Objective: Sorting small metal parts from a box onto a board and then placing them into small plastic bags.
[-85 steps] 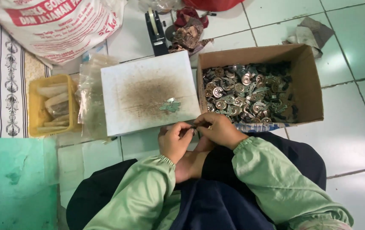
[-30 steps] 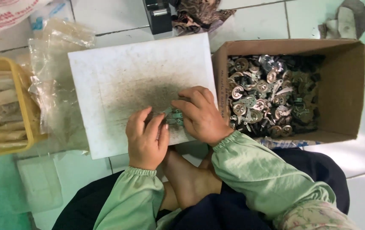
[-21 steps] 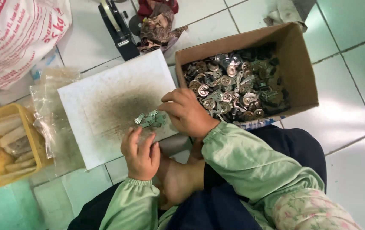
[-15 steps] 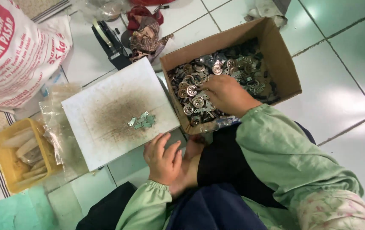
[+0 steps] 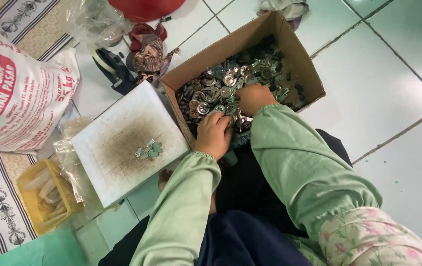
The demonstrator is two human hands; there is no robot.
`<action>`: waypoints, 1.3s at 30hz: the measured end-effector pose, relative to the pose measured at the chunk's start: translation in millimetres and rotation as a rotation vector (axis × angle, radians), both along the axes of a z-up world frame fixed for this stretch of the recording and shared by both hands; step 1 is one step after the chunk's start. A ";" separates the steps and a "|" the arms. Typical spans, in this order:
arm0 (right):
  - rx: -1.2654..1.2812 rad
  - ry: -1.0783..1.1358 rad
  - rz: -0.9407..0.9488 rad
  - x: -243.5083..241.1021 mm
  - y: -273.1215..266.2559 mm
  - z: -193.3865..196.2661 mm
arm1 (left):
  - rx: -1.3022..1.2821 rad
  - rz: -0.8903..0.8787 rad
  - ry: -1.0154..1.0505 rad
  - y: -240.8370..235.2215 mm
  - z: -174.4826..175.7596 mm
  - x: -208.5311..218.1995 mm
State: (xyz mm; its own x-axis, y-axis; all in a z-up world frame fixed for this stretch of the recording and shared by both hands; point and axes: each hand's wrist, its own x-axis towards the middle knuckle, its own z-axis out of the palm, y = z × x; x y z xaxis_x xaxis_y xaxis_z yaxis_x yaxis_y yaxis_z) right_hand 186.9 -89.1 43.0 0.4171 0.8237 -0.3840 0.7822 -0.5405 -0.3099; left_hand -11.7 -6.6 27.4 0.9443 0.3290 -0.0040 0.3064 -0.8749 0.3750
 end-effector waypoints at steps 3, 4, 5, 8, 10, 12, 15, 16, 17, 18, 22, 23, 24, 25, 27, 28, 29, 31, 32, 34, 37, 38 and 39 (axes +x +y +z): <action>-0.021 -0.073 -0.136 3.9 16.1 -55.4 | 0.026 0.037 0.185 13.1 -46.8 9.2; -0.027 -0.069 -0.144 2.6 19.1 -47.2 | 0.022 0.028 0.189 10.3 -34.1 10.6; -0.035 -0.040 -0.194 0.3 22.2 -39.4 | -0.069 0.065 0.317 6.9 -21.5 10.7; -0.049 -0.088 -0.114 5.8 26.2 -62.1 | -0.188 0.108 0.482 1.7 -2.2 13.7; -0.058 -0.164 0.027 7.1 27.5 -79.3 | -0.222 0.121 0.518 3.1 -5.3 10.6; -0.037 -0.126 0.030 8.7 28.8 -79.8 | -0.218 0.153 0.465 5.4 -17.2 6.8; -0.024 -0.066 0.010 9.8 24.5 -60.8 | -0.201 0.172 0.374 7.8 -29.3 1.7; -0.030 -0.069 0.019 15.6 22.3 -64.5 | -0.209 0.179 0.371 7.1 -32.4 0.9; -0.006 0.007 -0.048 20.0 20.3 -68.5 | -0.170 0.165 0.272 6.4 -35.9 -1.6; 0.017 0.083 -0.115 23.9 18.2 -72.4 | -0.130 0.152 0.174 5.5 -39.4 -4.4; 0.117 0.257 -0.212 16.5 13.0 -42.3 | -0.080 0.170 -0.041 11.8 -68.7 -8.3; 0.117 0.354 -0.209 11.9 13.3 -40.8 | -0.190 0.179 -0.013 13.0 -59.7 -6.8; 0.116 0.451 -0.206 7.5 13.2 -39.4 | -0.300 0.187 0.015 14.0 -50.7 -5.1; 0.114 0.443 -0.200 -1.0 15.3 -35.9 | -0.302 0.191 0.006 14.9 -52.0 -5.3; 0.091 0.607 -0.172 -18.0 19.9 -28.8 | -0.370 0.216 0.062 17.2 -53.7 -5.8; 0.089 0.601 -0.165 -17.4 22.5 -31.6 | -0.371 0.222 0.055 16.8 -55.2 -4.6; 0.077 0.589 -0.149 -18.7 24.3 -35.5 | -0.367 0.236 0.048 15.6 -56.7 -5.6; 0.064 0.575 -0.129 -16.7 26.5 -37.0 | -0.362 0.254 0.038 14.1 -64.3 -6.1; 0.045 0.602 -0.123 -13.5 26.9 -34.6 | -0.335 0.270 0.023 13.8 -70.4 -5.9; 0.020 0.630 -0.118 -6.7 25.9 -39.5 | -0.312 0.289 0.010 14.2 -70.1 -7.4; 0.105 0.487 -0.193 13.6 22.8 -55.8 | -0.364 0.228 0.038 14.9 -56.5 -5.6; 0.143 0.324 -0.167 22.7 23.7 -57.9 | -0.356 0.202 0.054 15.1 -54.5 -4.8; 0.184 0.164 -0.135 31.0 26.8 -59.9 | -0.345 0.179 0.071 16.8 -51.8 -5.1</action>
